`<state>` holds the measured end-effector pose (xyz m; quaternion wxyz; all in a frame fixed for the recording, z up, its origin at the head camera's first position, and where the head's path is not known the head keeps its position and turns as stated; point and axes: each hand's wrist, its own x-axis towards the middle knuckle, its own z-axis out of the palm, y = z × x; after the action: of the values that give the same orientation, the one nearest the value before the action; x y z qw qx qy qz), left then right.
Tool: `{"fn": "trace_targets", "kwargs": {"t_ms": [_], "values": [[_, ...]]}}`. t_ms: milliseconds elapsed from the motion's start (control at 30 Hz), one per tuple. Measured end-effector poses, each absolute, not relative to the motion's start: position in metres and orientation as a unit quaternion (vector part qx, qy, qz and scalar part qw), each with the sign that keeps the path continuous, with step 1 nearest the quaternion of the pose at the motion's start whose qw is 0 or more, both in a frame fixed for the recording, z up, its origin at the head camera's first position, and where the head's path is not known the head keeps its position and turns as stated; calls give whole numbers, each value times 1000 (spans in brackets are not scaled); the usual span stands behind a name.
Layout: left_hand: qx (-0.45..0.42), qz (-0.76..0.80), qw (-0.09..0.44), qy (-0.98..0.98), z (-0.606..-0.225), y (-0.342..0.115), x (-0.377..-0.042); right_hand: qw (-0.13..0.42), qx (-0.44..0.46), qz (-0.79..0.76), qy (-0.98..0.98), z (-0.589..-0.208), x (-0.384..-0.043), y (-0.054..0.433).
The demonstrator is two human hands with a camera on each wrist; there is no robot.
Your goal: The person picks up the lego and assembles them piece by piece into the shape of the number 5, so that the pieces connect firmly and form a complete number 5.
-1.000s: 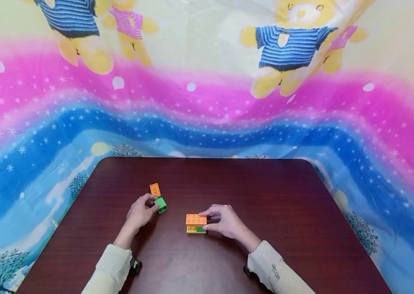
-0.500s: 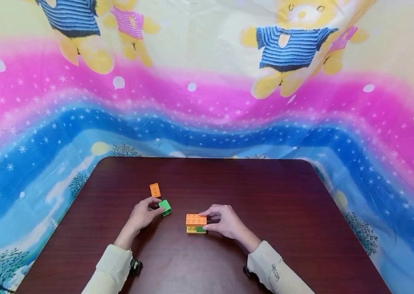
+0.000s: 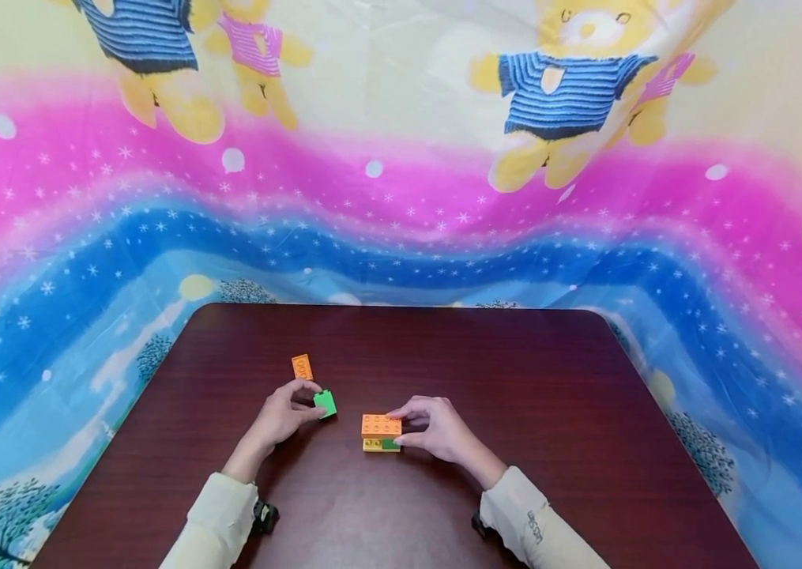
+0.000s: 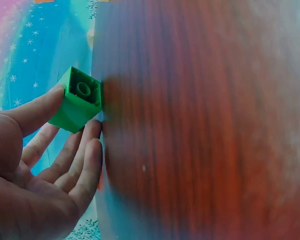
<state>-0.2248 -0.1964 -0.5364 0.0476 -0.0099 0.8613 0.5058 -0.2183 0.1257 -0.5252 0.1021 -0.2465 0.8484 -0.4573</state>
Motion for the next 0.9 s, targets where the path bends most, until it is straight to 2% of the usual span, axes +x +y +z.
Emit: {"fn": "trace_targets", "kwargs": {"t_ms": [433,900], "values": [[5,529,33,848,-536,-197,-225,101,-246,-456,849,-526,-218,125],[17,533,18,846,-519,-186,-211,102,-242,-458,849,-524,-217,124]]}}
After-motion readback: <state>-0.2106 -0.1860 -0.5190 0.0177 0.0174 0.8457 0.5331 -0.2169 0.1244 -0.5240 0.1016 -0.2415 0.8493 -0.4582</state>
